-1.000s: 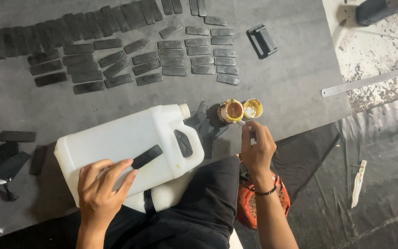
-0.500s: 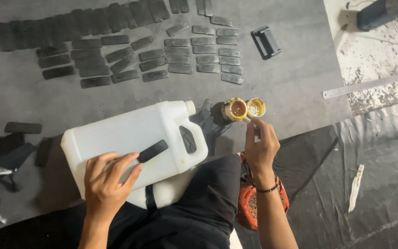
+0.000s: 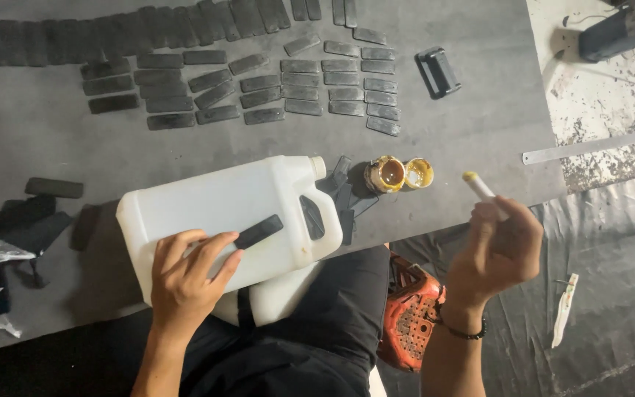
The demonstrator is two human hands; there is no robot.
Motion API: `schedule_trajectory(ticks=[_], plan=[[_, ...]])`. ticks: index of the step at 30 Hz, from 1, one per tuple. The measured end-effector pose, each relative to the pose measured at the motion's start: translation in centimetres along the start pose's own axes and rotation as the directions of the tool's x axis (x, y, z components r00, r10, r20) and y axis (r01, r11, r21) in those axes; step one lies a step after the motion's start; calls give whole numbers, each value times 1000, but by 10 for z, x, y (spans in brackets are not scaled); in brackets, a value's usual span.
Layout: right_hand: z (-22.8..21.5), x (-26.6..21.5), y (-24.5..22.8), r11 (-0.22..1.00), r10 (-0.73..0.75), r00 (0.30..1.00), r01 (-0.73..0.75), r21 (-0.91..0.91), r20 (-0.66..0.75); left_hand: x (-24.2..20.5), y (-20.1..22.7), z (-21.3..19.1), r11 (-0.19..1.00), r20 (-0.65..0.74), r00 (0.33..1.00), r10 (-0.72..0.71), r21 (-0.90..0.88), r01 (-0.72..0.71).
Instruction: Applying adhesive to small rectangular components and sticking them onto a plastic container.
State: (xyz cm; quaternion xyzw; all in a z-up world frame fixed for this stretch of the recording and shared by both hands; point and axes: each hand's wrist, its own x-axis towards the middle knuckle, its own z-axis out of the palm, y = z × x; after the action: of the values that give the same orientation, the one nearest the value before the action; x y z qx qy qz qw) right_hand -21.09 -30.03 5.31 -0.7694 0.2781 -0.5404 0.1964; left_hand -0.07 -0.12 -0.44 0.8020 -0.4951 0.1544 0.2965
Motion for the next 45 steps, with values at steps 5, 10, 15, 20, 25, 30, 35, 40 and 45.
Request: schedule_trajectory(ticks=[5, 10, 15, 20, 25, 30, 35, 40, 45], plan=[[11, 0, -12, 993, 50, 999, -48, 104, -13, 4, 1, -1, 1000, -8, 1000, -5, -6, 5], [29, -25, -30, 965, 163, 981, -181, 188, 106, -2, -6, 12, 997, -120, 993, -1, -72, -7], [62, -58, -71, 976, 56, 873, -151, 158, 485, 0, -3, 11, 997, -133, 991, -11, -83, 0], [94, -68, -95, 969, -105, 865, -22, 245, 491, -1, -3, 12, 996, -122, 992, -20, -83, 9], [103, -78, -100, 962, -243, 825, 138, 234, 511, 3, 0, 9, 997, -120, 992, -27, -77, 18], [102, -86, -91, 976, -211, 844, 206, 65, 493, 2, 0, 9, 996, -105, 994, -33, -85, 24], [100, -86, -101, 971, -240, 835, 202, 130, 495, 2, 1, 8, 994, -81, 995, -53, -95, 46], [106, -90, -102, 973, -228, 865, 193, 124, 447, 1, 1, 8, 994, -73, 996, -57, -99, 50], [104, -96, -109, 972, -228, 861, 172, 162, 455, -1, 0, 10, 994, -62, 996, -58, -93, 52]])
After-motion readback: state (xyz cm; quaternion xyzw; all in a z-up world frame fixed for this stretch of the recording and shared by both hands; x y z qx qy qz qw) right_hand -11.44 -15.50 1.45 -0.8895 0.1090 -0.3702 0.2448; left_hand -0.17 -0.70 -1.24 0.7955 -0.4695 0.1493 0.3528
